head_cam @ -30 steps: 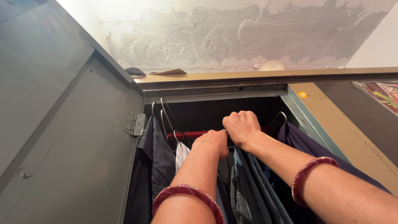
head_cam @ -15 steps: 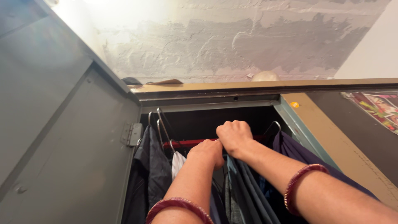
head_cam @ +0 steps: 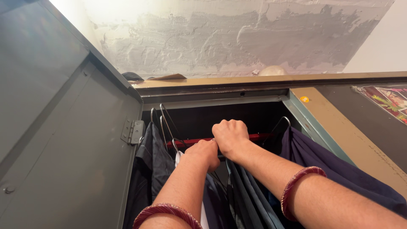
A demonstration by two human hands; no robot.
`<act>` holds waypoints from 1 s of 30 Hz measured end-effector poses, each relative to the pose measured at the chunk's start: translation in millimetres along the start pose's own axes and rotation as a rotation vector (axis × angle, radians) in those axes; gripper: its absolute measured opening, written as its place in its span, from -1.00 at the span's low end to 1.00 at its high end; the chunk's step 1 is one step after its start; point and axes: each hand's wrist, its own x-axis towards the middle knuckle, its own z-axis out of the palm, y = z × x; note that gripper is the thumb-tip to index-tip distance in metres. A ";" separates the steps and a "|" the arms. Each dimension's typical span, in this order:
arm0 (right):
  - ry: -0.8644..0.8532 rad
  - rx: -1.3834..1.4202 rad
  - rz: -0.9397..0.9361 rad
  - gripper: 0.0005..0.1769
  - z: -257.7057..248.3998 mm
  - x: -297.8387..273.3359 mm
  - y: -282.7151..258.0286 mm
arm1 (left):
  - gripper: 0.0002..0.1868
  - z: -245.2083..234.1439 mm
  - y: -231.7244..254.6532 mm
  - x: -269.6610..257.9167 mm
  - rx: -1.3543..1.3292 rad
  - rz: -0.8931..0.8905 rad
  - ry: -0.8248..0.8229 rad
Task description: The person places a dark-colored shirt on a metal hanger and hangs it inside a wardrobe. They then adjust the positions of several other garments already hanging on the rod to organize the space.
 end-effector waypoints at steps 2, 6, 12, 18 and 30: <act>0.005 0.036 0.018 -0.76 -4.4 -1.8 1.1 | -0.28 -0.1 0.1 0.0 -0.020 -0.013 -0.009; -0.072 0.129 0.061 -0.74 -8.8 -5.3 13.5 | -0.29 0.7 5.7 -0.7 -0.049 0.020 0.020; -0.105 0.273 0.092 -0.55 -17.3 -17.2 31.7 | -0.76 3.5 19.2 -6.1 -0.105 0.034 0.256; -0.134 0.320 0.090 -0.56 -35.1 -32.4 51.4 | -0.81 1.5 35.5 -6.4 -0.135 0.053 0.326; 0.126 -0.074 0.017 -0.70 -35.8 -30.8 136.2 | -0.82 -5.6 86.4 -7.2 -0.207 0.158 0.306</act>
